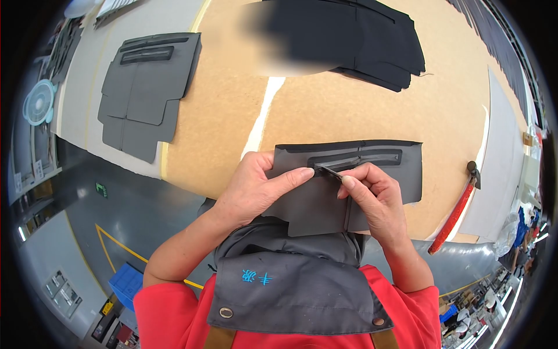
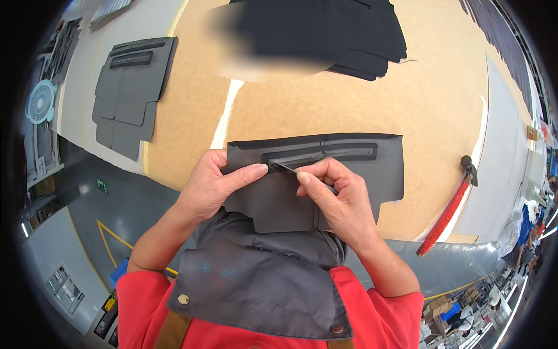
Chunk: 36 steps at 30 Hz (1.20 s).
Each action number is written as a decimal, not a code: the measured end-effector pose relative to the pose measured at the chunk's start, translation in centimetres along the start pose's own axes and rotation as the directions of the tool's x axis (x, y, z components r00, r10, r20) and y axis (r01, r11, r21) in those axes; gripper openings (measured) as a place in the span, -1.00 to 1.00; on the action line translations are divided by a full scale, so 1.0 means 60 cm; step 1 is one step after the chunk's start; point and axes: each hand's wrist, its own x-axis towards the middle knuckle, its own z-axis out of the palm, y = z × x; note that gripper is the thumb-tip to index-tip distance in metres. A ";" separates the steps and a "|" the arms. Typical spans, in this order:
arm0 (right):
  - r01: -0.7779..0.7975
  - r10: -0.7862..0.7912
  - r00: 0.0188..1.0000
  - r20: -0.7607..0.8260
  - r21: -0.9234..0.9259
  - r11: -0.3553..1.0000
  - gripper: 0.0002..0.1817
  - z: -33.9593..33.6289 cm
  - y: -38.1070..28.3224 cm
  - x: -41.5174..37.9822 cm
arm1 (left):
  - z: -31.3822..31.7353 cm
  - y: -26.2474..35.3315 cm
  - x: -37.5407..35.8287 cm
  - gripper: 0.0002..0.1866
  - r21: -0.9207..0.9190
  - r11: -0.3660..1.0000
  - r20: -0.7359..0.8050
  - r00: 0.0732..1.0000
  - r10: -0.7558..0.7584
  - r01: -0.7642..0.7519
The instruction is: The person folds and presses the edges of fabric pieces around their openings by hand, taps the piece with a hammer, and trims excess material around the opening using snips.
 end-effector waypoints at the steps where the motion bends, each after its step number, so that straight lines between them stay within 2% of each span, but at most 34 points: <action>1: 0.002 -0.002 1.000 0.001 -0.002 1.000 -0.80 0.000 0.001 0.001 | -0.001 0.002 0.000 -0.81 0.008 1.000 0.001 1.000 -0.008 0.008; 36: -0.010 0.009 1.000 -0.008 -0.041 0.999 -0.81 -0.002 0.001 0.004 | -0.003 -0.011 0.005 -0.79 -0.007 1.000 -0.007 1.000 -0.003 0.003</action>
